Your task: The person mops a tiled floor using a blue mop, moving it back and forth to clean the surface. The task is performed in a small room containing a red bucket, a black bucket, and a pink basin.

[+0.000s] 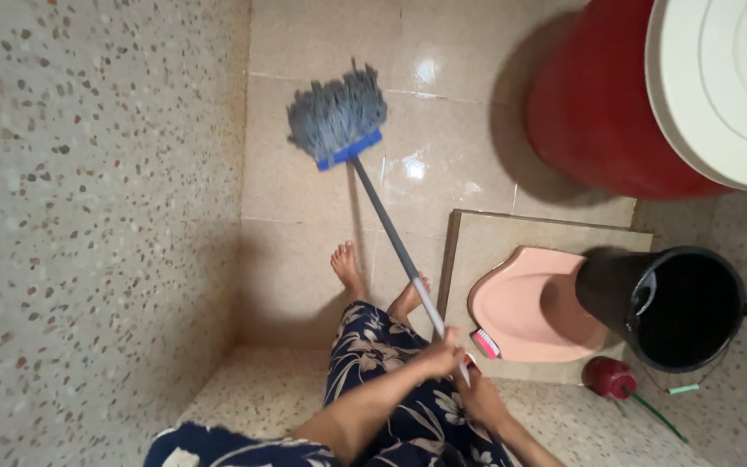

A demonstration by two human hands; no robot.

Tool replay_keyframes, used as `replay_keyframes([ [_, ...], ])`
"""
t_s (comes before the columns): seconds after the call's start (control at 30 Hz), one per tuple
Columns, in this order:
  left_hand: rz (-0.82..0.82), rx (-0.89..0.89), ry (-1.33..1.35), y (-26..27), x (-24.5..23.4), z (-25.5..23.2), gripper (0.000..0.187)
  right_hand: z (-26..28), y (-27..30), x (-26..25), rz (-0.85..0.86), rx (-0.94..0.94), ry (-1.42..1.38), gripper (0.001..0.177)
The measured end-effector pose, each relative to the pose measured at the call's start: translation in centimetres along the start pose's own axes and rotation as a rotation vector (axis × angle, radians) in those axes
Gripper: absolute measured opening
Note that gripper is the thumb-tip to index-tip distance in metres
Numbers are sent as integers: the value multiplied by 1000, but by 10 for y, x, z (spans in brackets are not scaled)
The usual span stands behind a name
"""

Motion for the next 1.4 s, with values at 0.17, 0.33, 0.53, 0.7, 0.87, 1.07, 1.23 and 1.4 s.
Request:
replay_keyframes([
  [0.17,-69,10,70,26,-7,-12,61,15,7,1,88,-189,189,43],
  [0.33,-263,116,254,49,-21,2,40,35,24,14,108,283,-312,42],
  [0.53,-361,-98,214,16,-50,34,28,66,-23,33,58,-168,-81,40],
  [0.7,-445,-61,177,-48,-166,80,41,127,-145,61,-1,-314,19,46],
  [0.87,-645,-146,-5,-121,-370,127,79,273,-294,69,127,-249,-412,60],
  [1.07,-845,-54,42,-169,-593,140,97,486,-390,53,179,-155,-851,47],
  [1.23,-681,-168,-71,-179,-592,123,94,489,-377,34,243,-146,-819,30],
  [1.4,-624,-221,-53,-174,-516,111,94,437,-353,29,127,-139,-661,27],
])
Point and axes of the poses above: each hand's wrist, its own y-axis away from the middle knuckle, its own x-axis out of the palm, z = x × y, the point moved 5 cm from there along -y, towards the middle knuckle, and after that the axes turned 7 degrees about -y, right-handed, at the moved point
